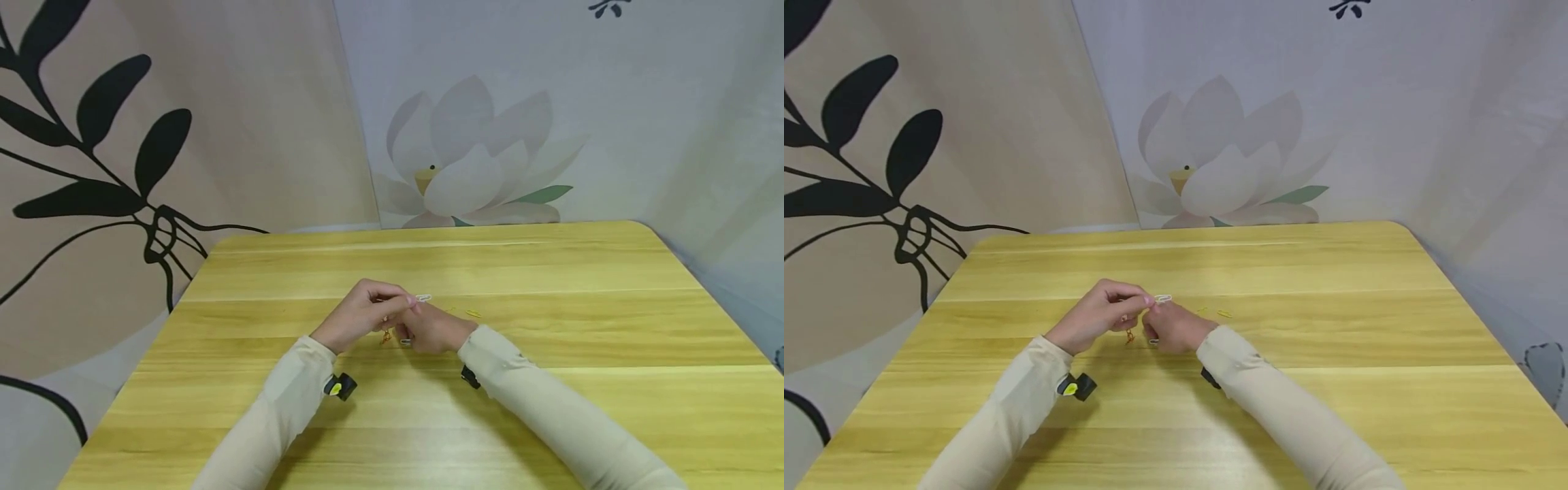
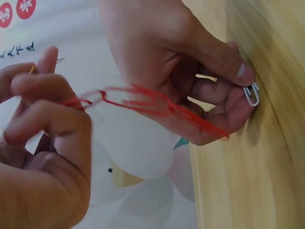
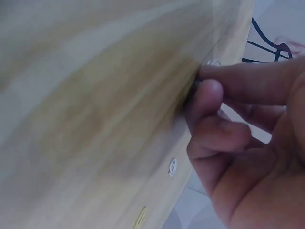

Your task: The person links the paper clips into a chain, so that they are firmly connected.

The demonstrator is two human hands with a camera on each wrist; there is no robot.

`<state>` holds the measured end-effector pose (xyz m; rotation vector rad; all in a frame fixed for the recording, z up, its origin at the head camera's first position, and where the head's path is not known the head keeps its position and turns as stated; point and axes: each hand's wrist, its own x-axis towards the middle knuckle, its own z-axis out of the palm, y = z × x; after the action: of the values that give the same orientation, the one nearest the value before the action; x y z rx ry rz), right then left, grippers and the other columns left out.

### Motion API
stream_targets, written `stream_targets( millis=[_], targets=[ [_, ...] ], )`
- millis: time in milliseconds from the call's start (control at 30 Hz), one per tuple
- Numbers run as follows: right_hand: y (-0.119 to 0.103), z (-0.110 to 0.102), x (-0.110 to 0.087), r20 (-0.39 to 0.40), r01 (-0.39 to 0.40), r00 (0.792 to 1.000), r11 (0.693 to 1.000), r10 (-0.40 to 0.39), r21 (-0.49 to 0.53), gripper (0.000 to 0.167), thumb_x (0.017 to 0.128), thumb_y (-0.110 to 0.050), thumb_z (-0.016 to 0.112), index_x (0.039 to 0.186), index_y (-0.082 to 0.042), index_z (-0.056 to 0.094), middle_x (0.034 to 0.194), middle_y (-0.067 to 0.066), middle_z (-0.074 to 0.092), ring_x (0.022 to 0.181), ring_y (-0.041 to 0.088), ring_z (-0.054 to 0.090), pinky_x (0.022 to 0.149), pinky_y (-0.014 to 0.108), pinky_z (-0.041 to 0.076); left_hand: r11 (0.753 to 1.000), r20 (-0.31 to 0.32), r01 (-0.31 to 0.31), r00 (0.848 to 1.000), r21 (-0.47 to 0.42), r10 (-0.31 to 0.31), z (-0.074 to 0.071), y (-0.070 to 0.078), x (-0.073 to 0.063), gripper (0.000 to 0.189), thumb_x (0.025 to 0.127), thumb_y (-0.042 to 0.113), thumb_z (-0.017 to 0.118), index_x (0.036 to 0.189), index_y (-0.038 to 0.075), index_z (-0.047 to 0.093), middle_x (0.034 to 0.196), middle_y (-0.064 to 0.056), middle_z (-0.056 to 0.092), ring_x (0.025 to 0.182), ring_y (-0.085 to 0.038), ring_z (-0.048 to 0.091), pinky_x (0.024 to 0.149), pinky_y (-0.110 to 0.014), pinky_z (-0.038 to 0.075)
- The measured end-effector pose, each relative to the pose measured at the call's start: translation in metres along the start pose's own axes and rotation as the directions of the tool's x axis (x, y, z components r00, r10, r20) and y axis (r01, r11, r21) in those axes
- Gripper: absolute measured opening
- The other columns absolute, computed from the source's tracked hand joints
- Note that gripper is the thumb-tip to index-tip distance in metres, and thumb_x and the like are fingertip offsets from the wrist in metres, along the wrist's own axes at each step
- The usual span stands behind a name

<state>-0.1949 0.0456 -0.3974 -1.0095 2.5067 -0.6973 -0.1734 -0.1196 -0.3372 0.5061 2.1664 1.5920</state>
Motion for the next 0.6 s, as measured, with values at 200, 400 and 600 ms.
stream_targets(
  millis=[200,400,600],
  targets=[
    [-0.002,0.002,0.000,0.009,-0.028,1.000,0.999,0.028,-0.042,0.027,0.084,0.018,0.054,0.090,-0.009,0.056,0.077,-0.001,0.053,0.071,0.011,0.047,0.065,0.021,0.040,1.000,-0.033,0.021,0.999,0.003,-0.020,-0.003,0.004,-0.001,0.024,0.098,0.020,0.062,0.107,0.004,0.076,0.099,-0.009,0.071,0.067,-0.012,0.051,0.056,-0.021,0.037],
    [0.001,-0.003,-0.007,-0.042,-0.005,0.999,1.000,0.004,-0.021,0.020,0.088,0.010,0.058,0.090,-0.010,0.057,0.081,-0.001,0.057,0.068,0.009,0.045,0.063,0.021,0.039,1.000,-0.025,0.005,1.000,-0.019,-0.005,-0.005,0.007,-0.003,0.023,0.099,0.022,0.062,0.105,0.004,0.076,0.093,-0.002,0.071,0.067,-0.008,0.049,0.056,-0.022,0.035],
    [0.010,-0.014,-0.023,-0.177,0.085,0.981,0.996,-0.081,0.014,0.010,0.091,0.001,0.064,0.091,-0.009,0.066,0.079,0.003,0.070,0.064,0.004,0.052,0.062,0.019,0.045,0.999,-0.019,-0.050,0.999,0.003,0.050,-0.006,0.009,-0.005,0.024,0.101,0.019,0.058,0.103,0.001,0.073,0.078,0.001,0.061,0.070,-0.012,0.049,0.061,-0.024,0.040]
  ],
)
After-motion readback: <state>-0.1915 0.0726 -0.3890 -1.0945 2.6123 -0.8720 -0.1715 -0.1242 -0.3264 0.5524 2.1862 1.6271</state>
